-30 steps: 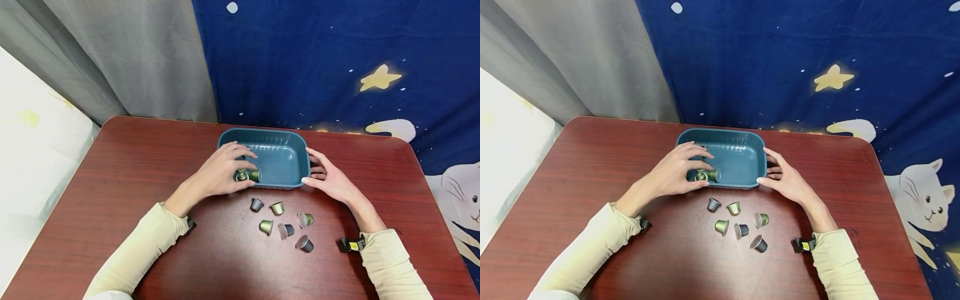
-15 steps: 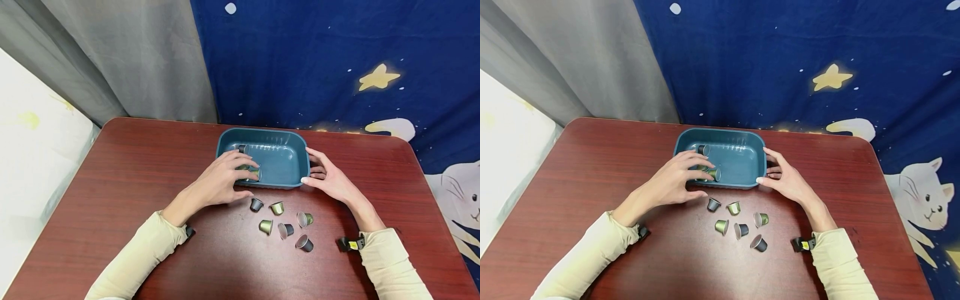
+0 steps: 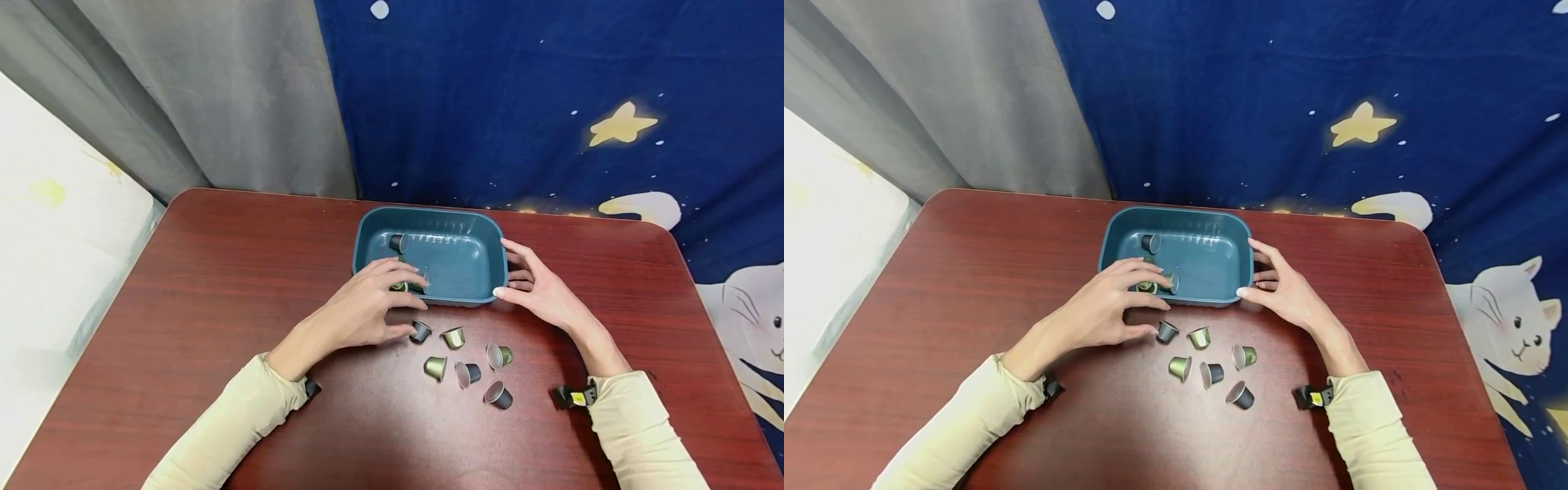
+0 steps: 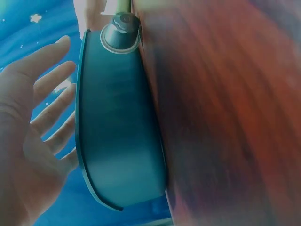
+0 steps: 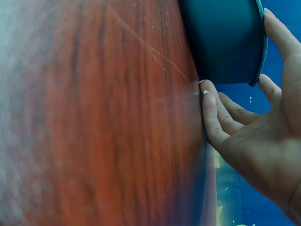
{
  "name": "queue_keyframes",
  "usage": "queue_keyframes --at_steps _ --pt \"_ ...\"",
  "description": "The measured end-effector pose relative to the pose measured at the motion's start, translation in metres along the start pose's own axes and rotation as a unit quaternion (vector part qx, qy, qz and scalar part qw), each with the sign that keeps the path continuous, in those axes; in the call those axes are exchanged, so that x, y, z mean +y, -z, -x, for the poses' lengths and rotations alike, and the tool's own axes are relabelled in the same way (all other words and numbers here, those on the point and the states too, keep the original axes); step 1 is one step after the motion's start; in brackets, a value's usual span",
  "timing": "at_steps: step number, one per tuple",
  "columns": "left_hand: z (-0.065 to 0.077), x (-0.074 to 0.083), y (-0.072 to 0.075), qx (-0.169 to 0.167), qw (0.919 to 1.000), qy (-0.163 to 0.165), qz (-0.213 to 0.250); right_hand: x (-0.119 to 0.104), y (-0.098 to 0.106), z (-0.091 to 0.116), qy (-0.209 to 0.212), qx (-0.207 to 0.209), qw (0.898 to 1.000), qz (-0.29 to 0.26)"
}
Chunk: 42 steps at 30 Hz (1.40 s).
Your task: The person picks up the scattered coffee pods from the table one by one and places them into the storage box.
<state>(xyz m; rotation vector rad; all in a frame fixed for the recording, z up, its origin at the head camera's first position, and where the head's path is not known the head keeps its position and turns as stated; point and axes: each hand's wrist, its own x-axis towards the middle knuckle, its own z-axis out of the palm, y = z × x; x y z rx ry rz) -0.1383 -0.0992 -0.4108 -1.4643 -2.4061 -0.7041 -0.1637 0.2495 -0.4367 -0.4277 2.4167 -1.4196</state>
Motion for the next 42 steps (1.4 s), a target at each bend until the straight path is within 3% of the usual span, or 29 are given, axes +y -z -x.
queue_keyframes --at_steps 23,42 --pt "-0.004 0.012 -0.011 -0.094 0.9945 0.042 -0.018 0.001 0.000 0.001 0.000 -0.001 1.000 -0.003" --pt "-0.005 0.015 -0.016 -0.129 0.9865 0.060 -0.081 0.002 0.000 0.001 0.006 -0.001 1.000 -0.004"
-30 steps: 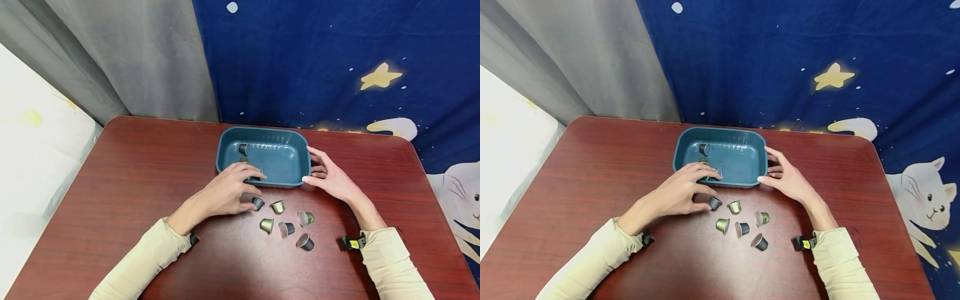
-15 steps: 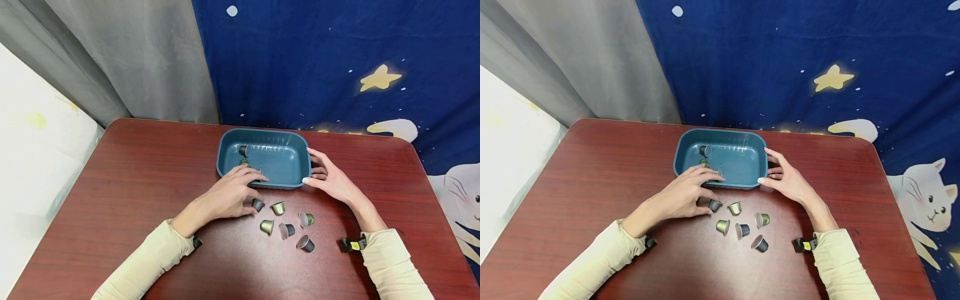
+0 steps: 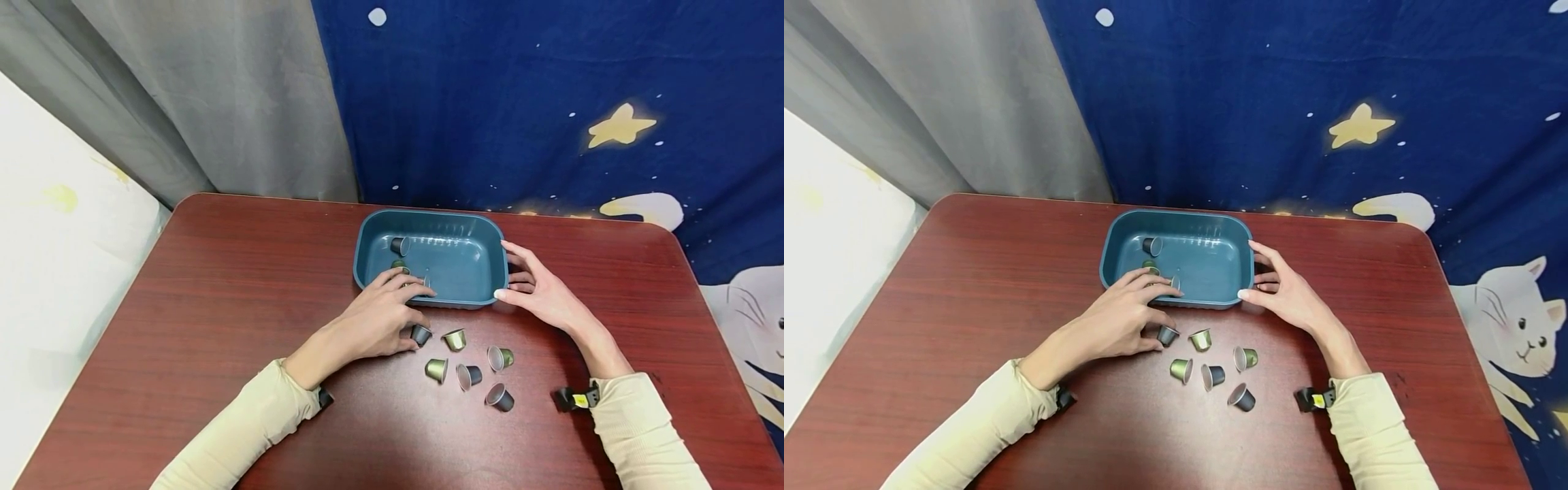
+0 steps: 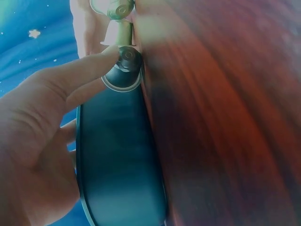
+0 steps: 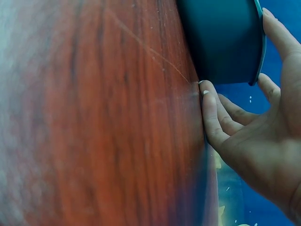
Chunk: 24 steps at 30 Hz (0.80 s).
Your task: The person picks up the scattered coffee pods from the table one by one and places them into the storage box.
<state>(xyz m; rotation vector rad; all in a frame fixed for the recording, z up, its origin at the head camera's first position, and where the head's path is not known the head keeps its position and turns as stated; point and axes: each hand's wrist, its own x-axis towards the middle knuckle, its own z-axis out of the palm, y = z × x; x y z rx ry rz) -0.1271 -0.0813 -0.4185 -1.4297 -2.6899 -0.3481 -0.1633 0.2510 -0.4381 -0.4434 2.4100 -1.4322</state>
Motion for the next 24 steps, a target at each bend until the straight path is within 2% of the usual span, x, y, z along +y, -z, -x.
queue_keyframes --at_steps 18,24 --pt "-0.0006 0.0012 0.0011 0.004 0.9999 0.006 -0.009 0.0017 0.0001 -0.0010 0.000 0.000 1.000 -0.002" --pt "0.0001 0.0015 0.0037 0.017 0.9999 -0.002 -0.001 0.0017 0.0003 -0.0018 0.000 0.000 1.000 -0.004"
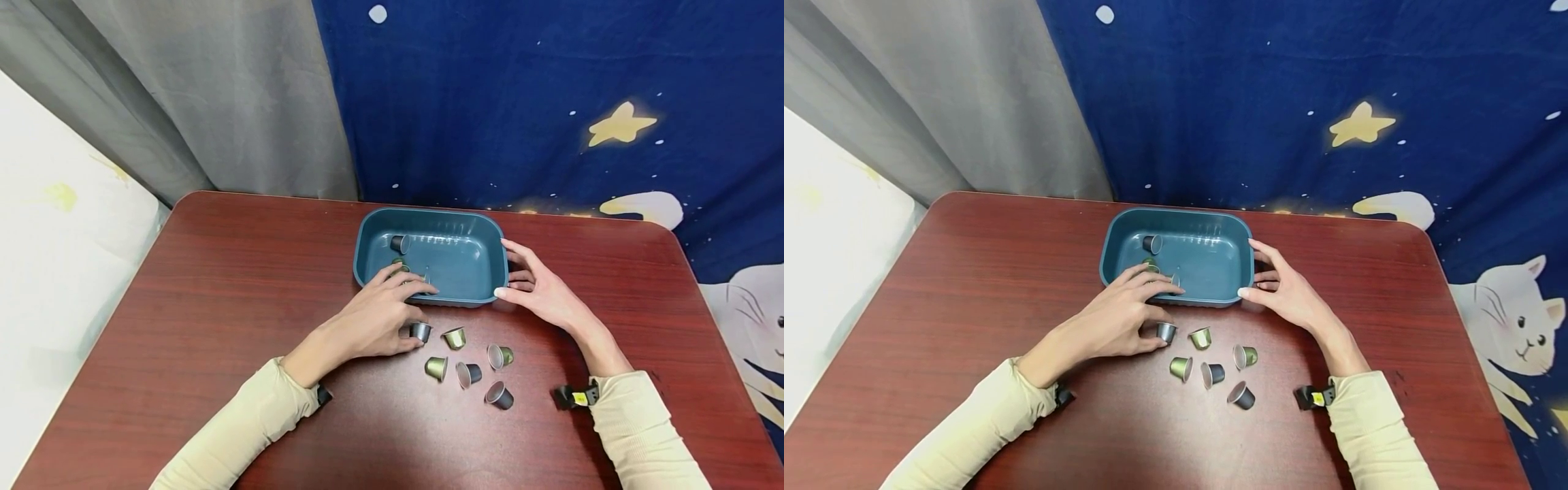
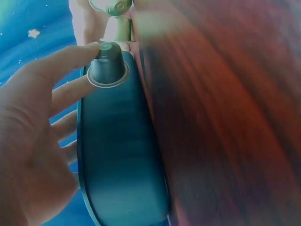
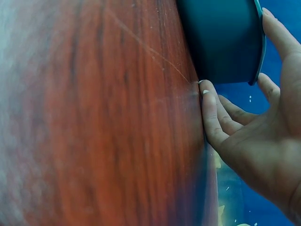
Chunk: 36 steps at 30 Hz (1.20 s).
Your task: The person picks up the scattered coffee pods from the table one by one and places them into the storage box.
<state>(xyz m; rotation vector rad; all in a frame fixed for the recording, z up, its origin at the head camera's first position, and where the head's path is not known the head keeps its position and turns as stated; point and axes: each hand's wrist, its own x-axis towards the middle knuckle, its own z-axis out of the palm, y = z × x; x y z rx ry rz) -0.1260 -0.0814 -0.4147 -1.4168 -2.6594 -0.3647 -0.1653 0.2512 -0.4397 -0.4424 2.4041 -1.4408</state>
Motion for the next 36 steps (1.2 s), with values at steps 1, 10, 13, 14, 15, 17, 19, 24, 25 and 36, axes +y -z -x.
queue_keyframes --at_steps 1,10,13,14,15,17,19,24,25,36 --pt "0.0001 0.0000 0.0004 0.003 1.0000 -0.002 0.002 0.0000 0.0000 -0.0001 0.000 0.000 1.000 0.000" --pt "0.0009 -0.0002 0.0022 0.016 0.9997 -0.008 0.019 -0.0006 0.0002 0.0004 0.001 -0.002 1.000 -0.002" --pt "0.0010 -0.0008 0.0022 0.019 0.9996 -0.010 0.019 -0.0007 0.0002 0.0005 0.003 -0.001 1.000 -0.004" --pt "0.0010 -0.0009 0.0023 0.020 0.9996 -0.011 0.017 -0.0006 0.0002 0.0006 0.004 0.000 1.000 -0.004" --pt "0.0010 -0.0011 0.0024 0.021 0.9995 -0.012 0.018 -0.0006 0.0003 0.0006 0.004 0.000 1.000 -0.005" --pt "0.0007 -0.0015 0.0026 0.023 0.9995 -0.012 0.019 -0.0006 0.0003 0.0007 0.004 0.000 1.000 -0.007" --pt "0.0003 -0.0018 0.0028 0.027 0.9993 -0.013 0.022 -0.0002 0.0002 0.0007 0.004 0.001 1.000 -0.005" --pt "-0.0005 -0.0027 0.0038 0.040 0.9982 -0.018 0.042 0.0005 -0.0004 0.0010 0.003 0.001 1.000 -0.001" --pt "-0.0006 -0.0030 0.0040 0.043 0.9978 -0.019 0.046 0.0006 -0.0005 0.0011 0.003 0.001 1.000 -0.001" --pt "-0.0026 -0.0080 0.0075 0.062 0.9958 -0.026 0.062 0.0000 0.0004 0.0005 0.002 0.000 1.000 -0.008"
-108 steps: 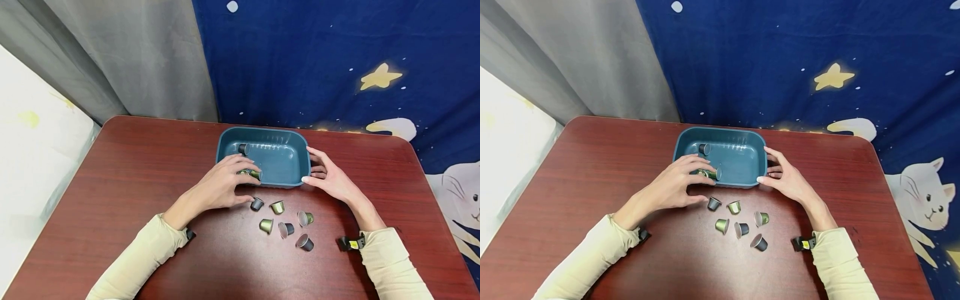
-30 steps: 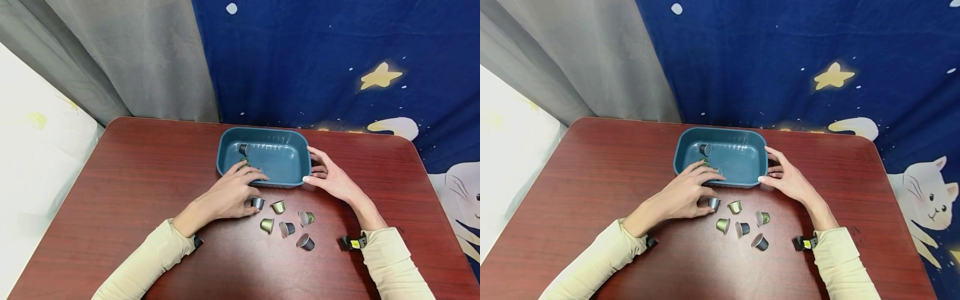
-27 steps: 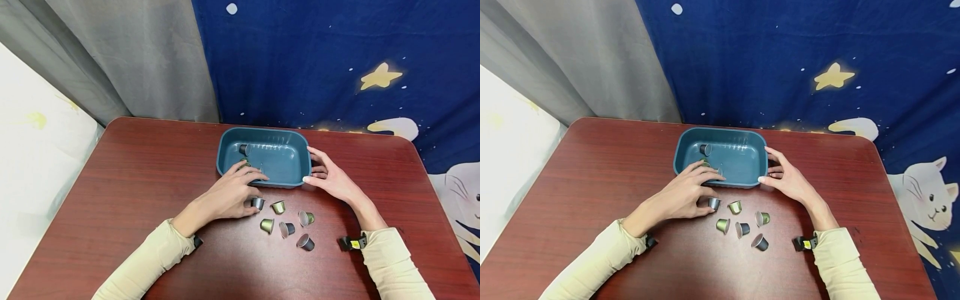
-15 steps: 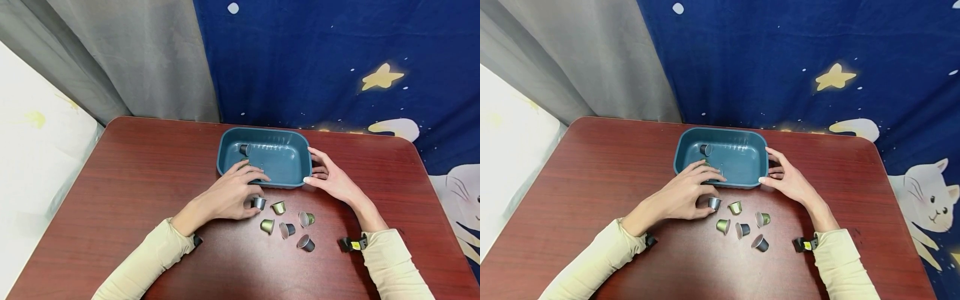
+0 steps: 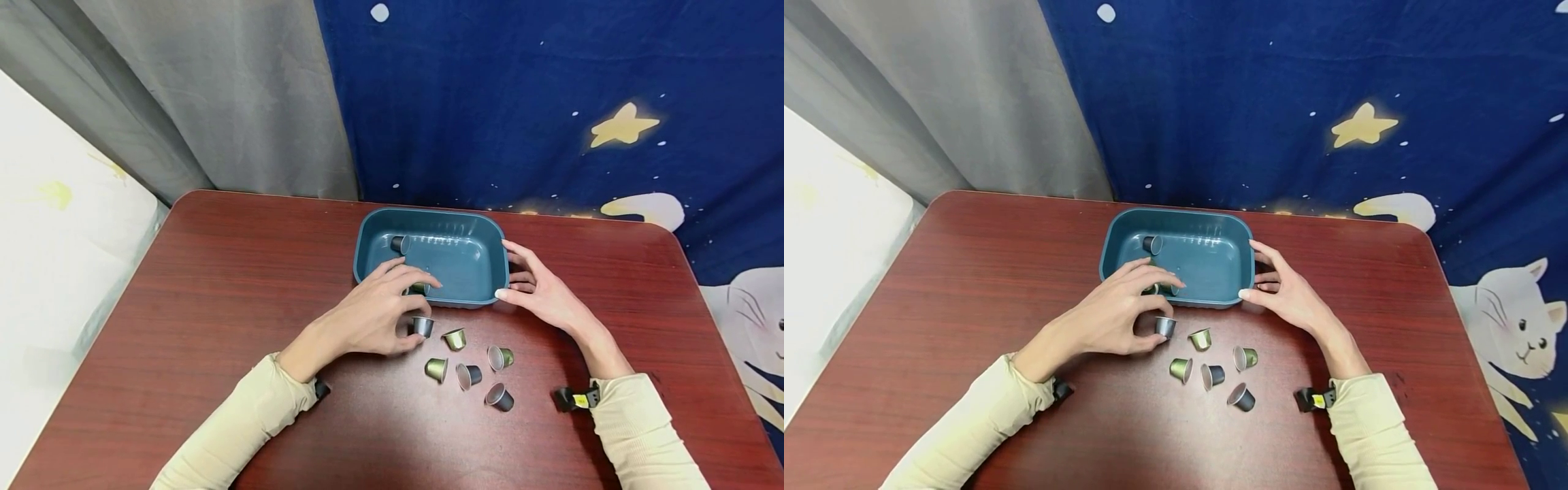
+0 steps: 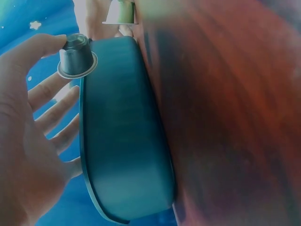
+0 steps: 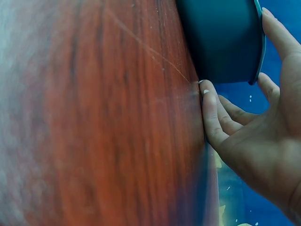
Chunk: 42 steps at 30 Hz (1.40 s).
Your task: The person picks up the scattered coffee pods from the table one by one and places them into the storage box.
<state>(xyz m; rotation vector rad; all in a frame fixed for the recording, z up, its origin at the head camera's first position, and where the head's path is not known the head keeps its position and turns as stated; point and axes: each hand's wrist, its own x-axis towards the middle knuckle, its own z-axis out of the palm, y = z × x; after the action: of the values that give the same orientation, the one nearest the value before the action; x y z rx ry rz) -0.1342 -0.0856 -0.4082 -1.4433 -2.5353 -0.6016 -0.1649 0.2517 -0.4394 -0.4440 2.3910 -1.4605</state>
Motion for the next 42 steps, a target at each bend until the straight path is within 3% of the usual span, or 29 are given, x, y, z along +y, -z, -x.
queue_keyframes --at_steps 8,14,21,34,42 --pt "-0.007 -0.004 0.010 0.005 0.9999 -0.007 0.011 -0.001 0.001 0.003 -0.008 0.007 1.000 0.005" --pt "-0.010 -0.015 0.019 0.035 0.9992 -0.010 0.018 -0.001 0.001 0.003 -0.008 0.002 1.000 0.003" --pt "-0.014 -0.022 0.027 0.046 0.9984 0.004 0.032 -0.002 0.001 -0.001 -0.005 0.000 1.000 -0.001" --pt "-0.023 -0.035 0.027 0.080 0.9960 0.016 0.037 -0.001 0.001 -0.003 -0.006 -0.001 1.000 -0.004" --pt "-0.028 -0.045 0.021 0.088 0.9950 0.045 0.013 0.000 0.000 -0.001 -0.008 -0.004 1.000 -0.008"
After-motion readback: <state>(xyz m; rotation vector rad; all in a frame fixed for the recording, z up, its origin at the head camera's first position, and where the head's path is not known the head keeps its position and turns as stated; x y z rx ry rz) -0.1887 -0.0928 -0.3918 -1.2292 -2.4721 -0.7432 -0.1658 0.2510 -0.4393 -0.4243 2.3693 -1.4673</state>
